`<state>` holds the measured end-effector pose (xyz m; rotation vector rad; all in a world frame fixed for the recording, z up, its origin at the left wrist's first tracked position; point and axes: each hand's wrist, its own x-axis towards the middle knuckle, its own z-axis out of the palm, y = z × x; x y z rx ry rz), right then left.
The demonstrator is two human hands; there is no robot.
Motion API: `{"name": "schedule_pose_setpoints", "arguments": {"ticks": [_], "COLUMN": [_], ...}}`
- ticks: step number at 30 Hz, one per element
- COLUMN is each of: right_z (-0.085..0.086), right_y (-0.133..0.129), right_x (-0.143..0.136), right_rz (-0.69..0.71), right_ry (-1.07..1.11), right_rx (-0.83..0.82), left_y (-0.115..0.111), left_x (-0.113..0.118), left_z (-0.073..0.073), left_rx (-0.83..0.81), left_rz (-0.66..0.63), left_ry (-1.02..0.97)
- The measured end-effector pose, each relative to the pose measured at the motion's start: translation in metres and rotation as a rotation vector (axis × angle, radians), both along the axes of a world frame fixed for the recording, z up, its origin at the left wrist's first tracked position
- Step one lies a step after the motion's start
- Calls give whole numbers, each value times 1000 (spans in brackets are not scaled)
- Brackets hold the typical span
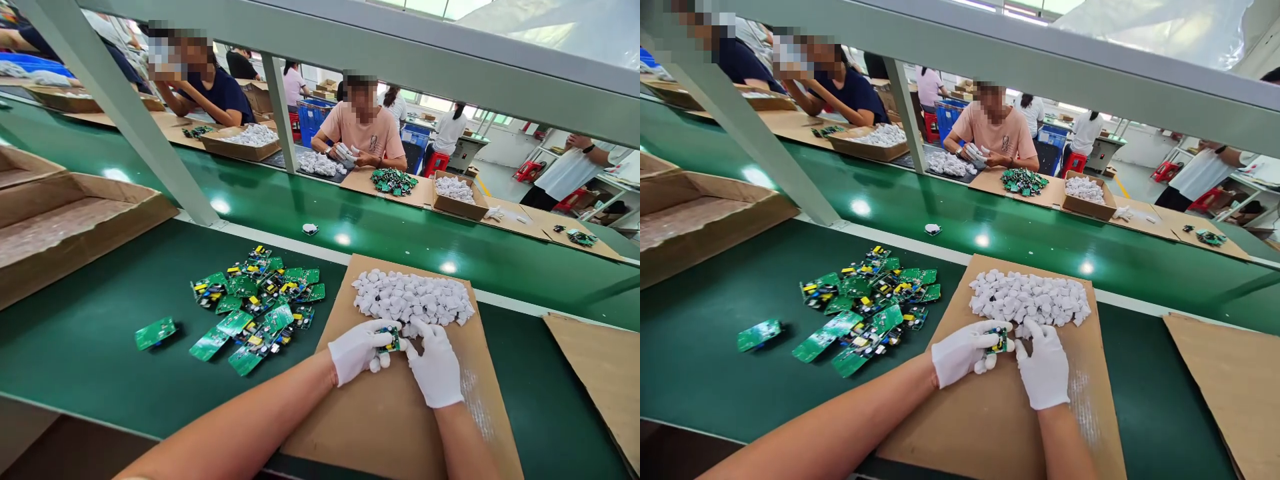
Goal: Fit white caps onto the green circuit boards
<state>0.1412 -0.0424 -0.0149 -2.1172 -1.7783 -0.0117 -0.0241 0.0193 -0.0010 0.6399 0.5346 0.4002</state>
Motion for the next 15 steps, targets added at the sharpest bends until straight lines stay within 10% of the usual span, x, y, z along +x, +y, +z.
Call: {"name": "schedule_pose_setpoints", "arguments": {"ticks": [15], "right_z": [6], "right_y": [-1], "right_x": [0], "right_rz": [2], "right_ry": [-53], "right_rx": [-38], "left_y": [1], "left_x": [1], "left_z": [1], "left_rx": [-7], "left_rz": [-13], "left_ry": [6]}}
